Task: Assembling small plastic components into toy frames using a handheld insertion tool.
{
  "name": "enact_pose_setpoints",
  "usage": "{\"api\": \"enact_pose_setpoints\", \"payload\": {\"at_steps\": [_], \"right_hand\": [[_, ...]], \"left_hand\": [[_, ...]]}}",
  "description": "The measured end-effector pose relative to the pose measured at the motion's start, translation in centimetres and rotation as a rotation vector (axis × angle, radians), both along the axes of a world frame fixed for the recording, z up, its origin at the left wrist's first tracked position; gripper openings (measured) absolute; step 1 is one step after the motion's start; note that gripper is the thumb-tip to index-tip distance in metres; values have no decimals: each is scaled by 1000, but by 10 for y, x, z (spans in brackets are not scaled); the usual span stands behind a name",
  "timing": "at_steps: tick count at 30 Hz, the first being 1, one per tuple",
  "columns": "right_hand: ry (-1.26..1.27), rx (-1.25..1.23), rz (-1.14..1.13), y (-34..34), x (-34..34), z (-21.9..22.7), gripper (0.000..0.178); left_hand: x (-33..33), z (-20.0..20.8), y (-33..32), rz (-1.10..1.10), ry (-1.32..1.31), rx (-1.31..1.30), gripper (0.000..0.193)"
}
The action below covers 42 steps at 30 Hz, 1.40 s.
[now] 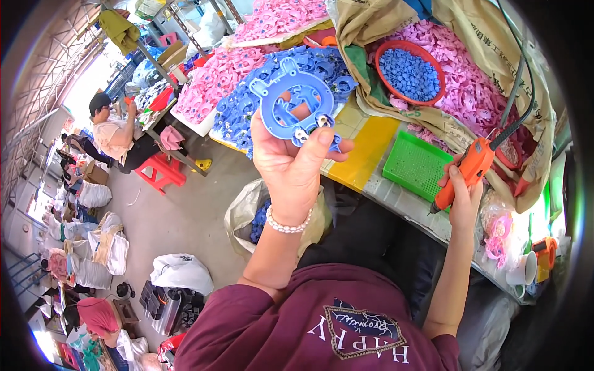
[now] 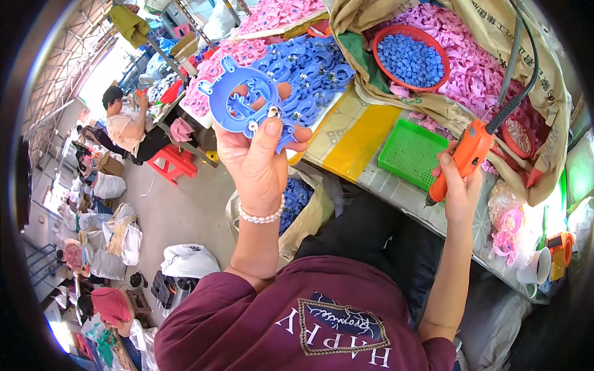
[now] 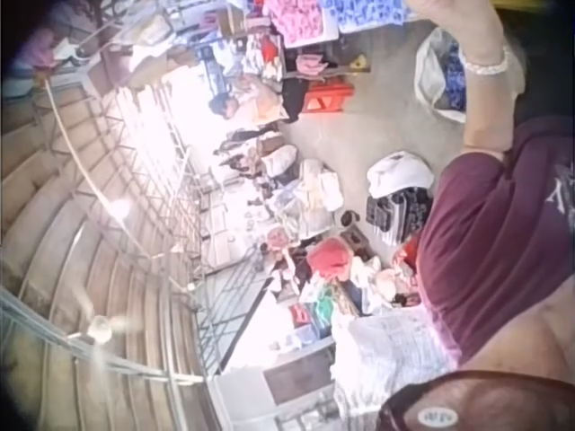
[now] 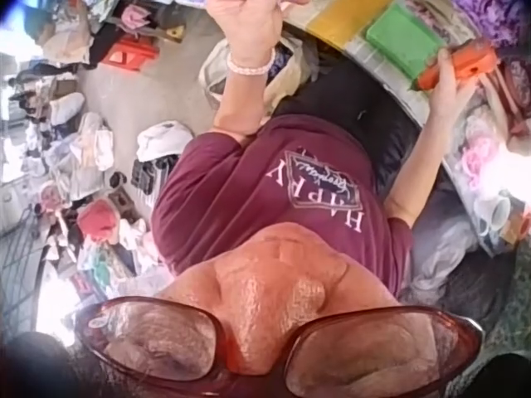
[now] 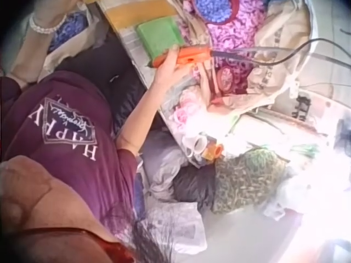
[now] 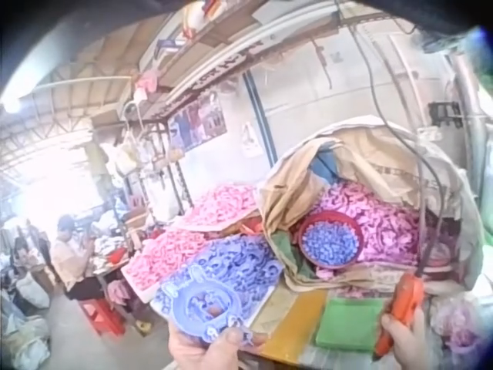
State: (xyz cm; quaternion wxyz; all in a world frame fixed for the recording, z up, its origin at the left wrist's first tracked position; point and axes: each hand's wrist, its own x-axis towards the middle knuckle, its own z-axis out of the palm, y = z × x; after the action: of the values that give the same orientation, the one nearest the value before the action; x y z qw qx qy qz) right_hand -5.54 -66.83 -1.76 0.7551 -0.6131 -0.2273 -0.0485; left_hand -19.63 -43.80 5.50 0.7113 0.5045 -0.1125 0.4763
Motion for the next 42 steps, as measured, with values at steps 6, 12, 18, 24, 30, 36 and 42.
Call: {"api": "enact_pose_setpoints", "payload": {"at_steps": [6,12,18,24,30,36,42], "right_hand": [[7,16,10,2,-2,-1,25],[21,30,16,-1,-1,-2,27],[33,59,29,-11,-1,-7,31],[14,43,50,-18,7,-7,36],[-12,58,14,-16,37,2,30],[-99,89,-27,-3,73,-13,27],[-108,-35,-169,19,94,-31,32]], "left_hand": [[-3,8,-1,-107,-7,-29,38],[-6,12,1,-292,83,-133,36],[6,9,-1,-467,119,-266,31],[48,-14,-19,-183,225,-43,47],[80,-81,-24,-400,495,-60,50],[80,-151,-45,-825,903,-218,51],[85,-164,-65,-984,1078,-279,51]]}}
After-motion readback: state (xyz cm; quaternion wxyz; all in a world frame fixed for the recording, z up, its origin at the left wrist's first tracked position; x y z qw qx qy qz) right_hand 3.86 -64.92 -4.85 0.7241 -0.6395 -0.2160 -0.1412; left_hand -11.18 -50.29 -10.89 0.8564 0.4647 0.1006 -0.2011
